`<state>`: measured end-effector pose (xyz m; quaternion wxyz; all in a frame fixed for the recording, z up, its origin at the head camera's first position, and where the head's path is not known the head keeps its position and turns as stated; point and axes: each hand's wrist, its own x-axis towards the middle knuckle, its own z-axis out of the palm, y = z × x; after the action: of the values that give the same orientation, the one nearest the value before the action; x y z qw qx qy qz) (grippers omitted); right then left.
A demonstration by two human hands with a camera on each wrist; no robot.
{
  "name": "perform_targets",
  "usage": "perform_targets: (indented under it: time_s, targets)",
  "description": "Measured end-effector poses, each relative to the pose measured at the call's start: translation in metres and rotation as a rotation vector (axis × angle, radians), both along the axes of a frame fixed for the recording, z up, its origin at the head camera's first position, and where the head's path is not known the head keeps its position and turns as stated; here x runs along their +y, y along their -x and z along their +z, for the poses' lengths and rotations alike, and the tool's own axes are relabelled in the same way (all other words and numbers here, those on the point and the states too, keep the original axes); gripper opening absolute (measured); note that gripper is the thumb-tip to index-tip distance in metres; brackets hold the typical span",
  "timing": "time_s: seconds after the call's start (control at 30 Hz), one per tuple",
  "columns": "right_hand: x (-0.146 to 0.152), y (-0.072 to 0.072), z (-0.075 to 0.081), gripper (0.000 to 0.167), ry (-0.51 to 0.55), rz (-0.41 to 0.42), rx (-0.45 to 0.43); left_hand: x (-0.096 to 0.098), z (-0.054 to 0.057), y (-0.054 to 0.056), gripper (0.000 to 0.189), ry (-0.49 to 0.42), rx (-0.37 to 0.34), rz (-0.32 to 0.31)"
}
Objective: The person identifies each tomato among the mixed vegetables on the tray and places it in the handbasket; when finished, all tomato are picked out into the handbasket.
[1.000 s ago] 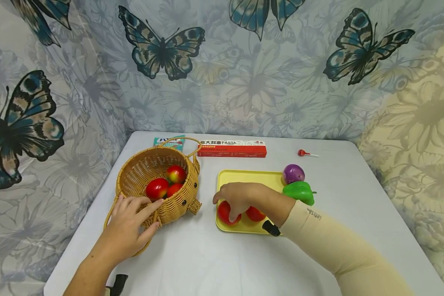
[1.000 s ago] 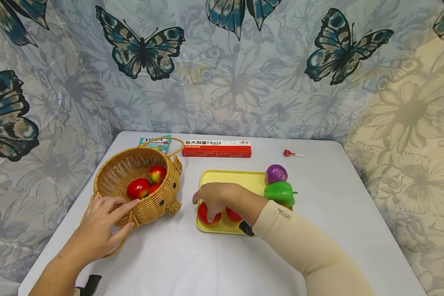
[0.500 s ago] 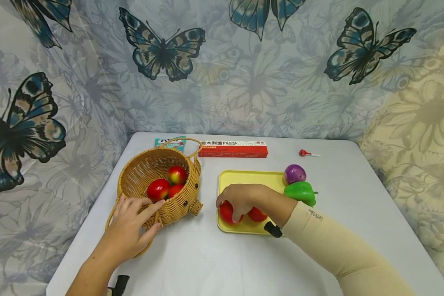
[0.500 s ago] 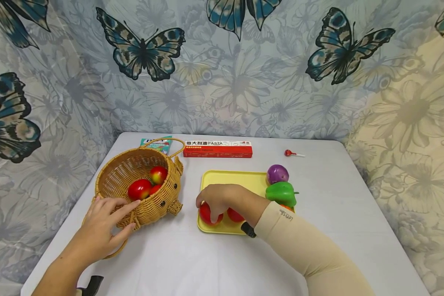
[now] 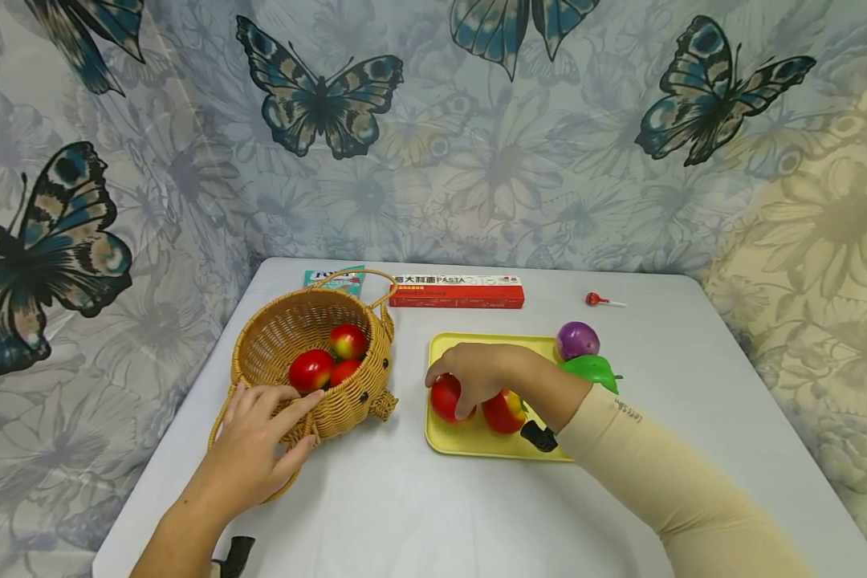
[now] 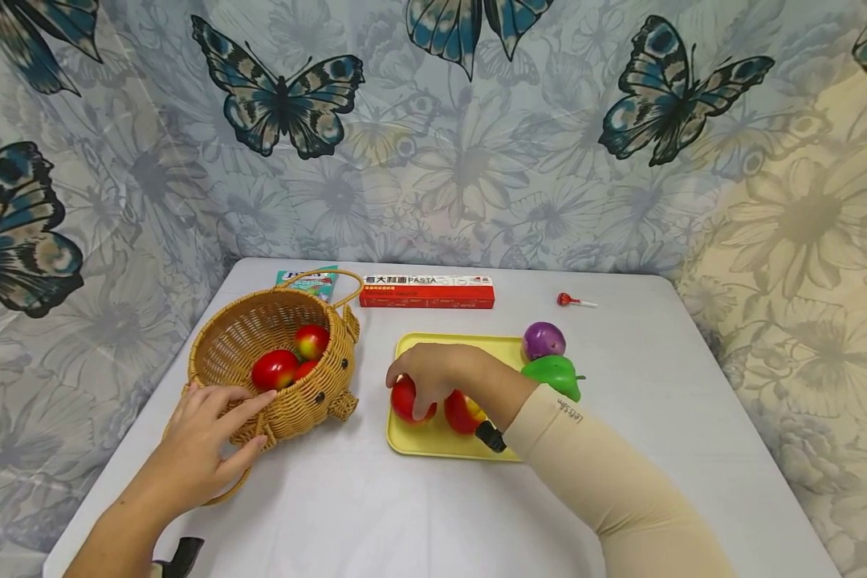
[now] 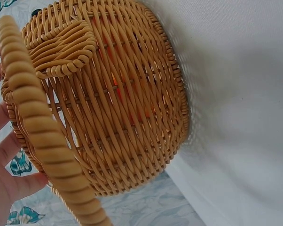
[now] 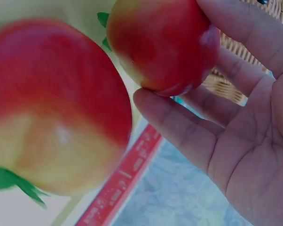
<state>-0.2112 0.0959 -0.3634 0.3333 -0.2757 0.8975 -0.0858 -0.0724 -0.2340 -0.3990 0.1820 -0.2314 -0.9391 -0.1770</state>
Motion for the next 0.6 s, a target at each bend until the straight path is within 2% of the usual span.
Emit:
perform_targets:
  time_s: [0.6]
  targets:
    - [-0.004,0.016,0.036,0.059,0.006,0.092,0.072,0.0,0.0,0.0,0.054,-0.003,-0.007,0.002]
